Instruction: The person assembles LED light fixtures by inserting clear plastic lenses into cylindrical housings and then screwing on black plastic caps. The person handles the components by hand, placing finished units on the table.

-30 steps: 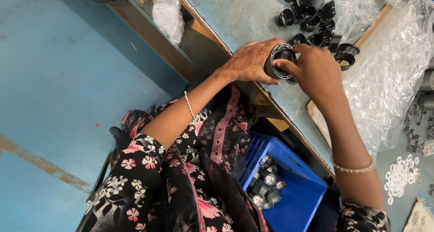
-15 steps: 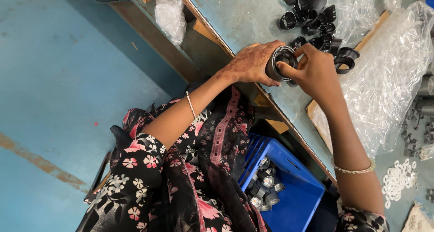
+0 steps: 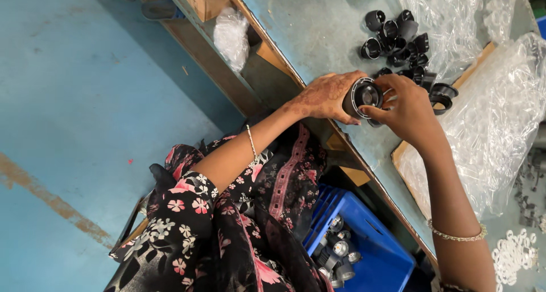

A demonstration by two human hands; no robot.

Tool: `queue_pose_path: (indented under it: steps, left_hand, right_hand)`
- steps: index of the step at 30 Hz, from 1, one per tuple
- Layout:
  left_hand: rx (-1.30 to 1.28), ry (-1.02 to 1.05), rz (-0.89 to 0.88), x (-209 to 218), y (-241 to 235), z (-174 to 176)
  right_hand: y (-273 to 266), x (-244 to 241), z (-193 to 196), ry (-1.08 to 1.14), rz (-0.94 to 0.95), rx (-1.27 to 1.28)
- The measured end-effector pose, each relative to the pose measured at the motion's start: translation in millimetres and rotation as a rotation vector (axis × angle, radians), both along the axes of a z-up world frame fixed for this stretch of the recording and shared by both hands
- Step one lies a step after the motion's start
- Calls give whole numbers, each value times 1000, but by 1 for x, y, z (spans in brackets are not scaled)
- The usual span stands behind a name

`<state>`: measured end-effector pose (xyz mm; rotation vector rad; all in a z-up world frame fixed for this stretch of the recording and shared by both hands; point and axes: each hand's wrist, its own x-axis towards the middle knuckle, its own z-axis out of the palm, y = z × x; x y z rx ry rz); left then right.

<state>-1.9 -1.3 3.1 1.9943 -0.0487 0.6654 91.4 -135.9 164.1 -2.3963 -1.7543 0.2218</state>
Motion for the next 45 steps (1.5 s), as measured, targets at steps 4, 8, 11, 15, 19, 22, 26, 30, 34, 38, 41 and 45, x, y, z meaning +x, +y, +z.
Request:
queue_pose_path:
  steps: [4, 8, 11, 15, 19, 22, 26, 30, 34, 38, 41, 45]
  left_hand:
    - [4, 47, -4, 2, -1, -2]
    - [14, 39, 4, 4, -1, -6]
    - [34, -3, 20, 11, -2, -13]
    - [34, -89, 14, 17, -2, -20]
    - [57, -96, 43, 17, -2, -18]
    - [50, -79, 64, 18, -6, -20]
    - [62, -21, 87, 19, -5, -23]
    - [71, -61, 82, 20, -7, -23]
    - [68, -30, 60, 19, -6, -21]
    - [38, 40, 14, 17, -3, -18]
    - [45, 9, 17, 16, -3, -17]
    - [56, 7, 22, 17, -3, -17]
  right_hand:
    - [5, -5, -3, -39, -194, -88]
    - [11, -11, -6, -272, -289, -186]
    - [4, -15, -7, -360, -317, -248]
    - [-4, -15, 4, -31, 90, 25]
    - [12, -17, 4, -52, -65, -103]
    - [16, -21, -9, -340, -364, -292]
    - [13, -14, -18, -450, -270, -254]
    - [2, -1, -6, -45, 95, -50]
    - [6, 1, -6, -103, -122, -174]
    - [12, 2, -10, -166, -29, -129]
    - [10, 4, -11, -159, 30, -96]
    - [7, 3, -12, -109, -59, -69]
